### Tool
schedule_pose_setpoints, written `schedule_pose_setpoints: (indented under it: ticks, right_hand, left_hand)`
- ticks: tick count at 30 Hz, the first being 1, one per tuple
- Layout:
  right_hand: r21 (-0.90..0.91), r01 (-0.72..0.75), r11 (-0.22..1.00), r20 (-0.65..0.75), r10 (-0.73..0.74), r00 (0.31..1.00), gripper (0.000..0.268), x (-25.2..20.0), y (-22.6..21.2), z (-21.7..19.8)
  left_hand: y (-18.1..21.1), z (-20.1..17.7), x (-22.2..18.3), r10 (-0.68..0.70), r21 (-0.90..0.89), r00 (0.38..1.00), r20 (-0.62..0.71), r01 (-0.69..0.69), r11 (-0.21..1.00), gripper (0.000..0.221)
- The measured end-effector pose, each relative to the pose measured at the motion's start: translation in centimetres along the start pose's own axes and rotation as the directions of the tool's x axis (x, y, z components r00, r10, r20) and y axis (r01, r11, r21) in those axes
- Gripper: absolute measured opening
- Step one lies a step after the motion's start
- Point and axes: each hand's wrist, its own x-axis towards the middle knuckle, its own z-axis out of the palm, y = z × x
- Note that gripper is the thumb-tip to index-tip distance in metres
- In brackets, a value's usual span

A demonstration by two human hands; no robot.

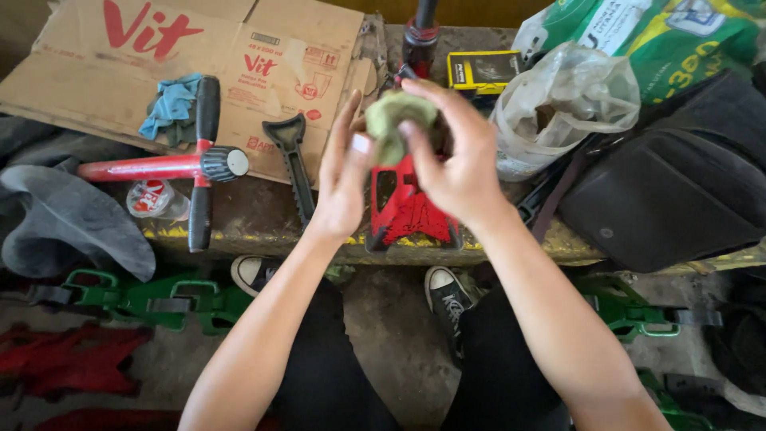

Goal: Clean and inspect a red mechanical jack stand using a cloth.

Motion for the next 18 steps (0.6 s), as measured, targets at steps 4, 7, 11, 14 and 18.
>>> schedule_pose_setpoints:
  ticks: [4, 7, 11, 14, 18]
  right_hand:
    - [0.031, 0.003, 1.0, 0.067, -0.005, 0.998, 0.026, -1.2, -1.2, 1.4]
    - [-0.153, 0.013, 0.988, 0.102, 0.002, 0.995, 0.02, -0.8, -1.0, 1.1]
    - [-0.193, 0.018, 0.981, 0.095, 0.0, 0.995, 0.015, -0.9, 1.9, -0.5]
    - [-0.229, -0.078, 0.97, 0.029, 0.086, 0.996, 0.014, -1.7, 4.5, -2.1]
    - [-0.209, -0.384, 0.899, -0.022, 0.389, 0.921, 0.023, -2.1, 7.6, -3.5]
  left_hand:
    - [0.2, 0.0, -1.0, -0.141, -0.276, 0.987, -0.071, 0.116, 0.954, 0.05]
    - [0.5, -0.5, -0.9, -0.188, -0.312, 0.977, -0.099, 0.149, 0.938, 0.036]
    - [-1.2, -2.9, 0.4, -0.23, -0.013, 0.955, -0.189, 0.232, 0.973, 0.028]
    - [-7.8, -6.1, 0.5, -0.171, 0.356, 0.957, -0.233, 0.248, 0.901, 0.029]
    - [-12.3, -7.0, 0.2, -0.092, 0.574, 0.979, -0.182, 0.182, 0.799, 0.043]
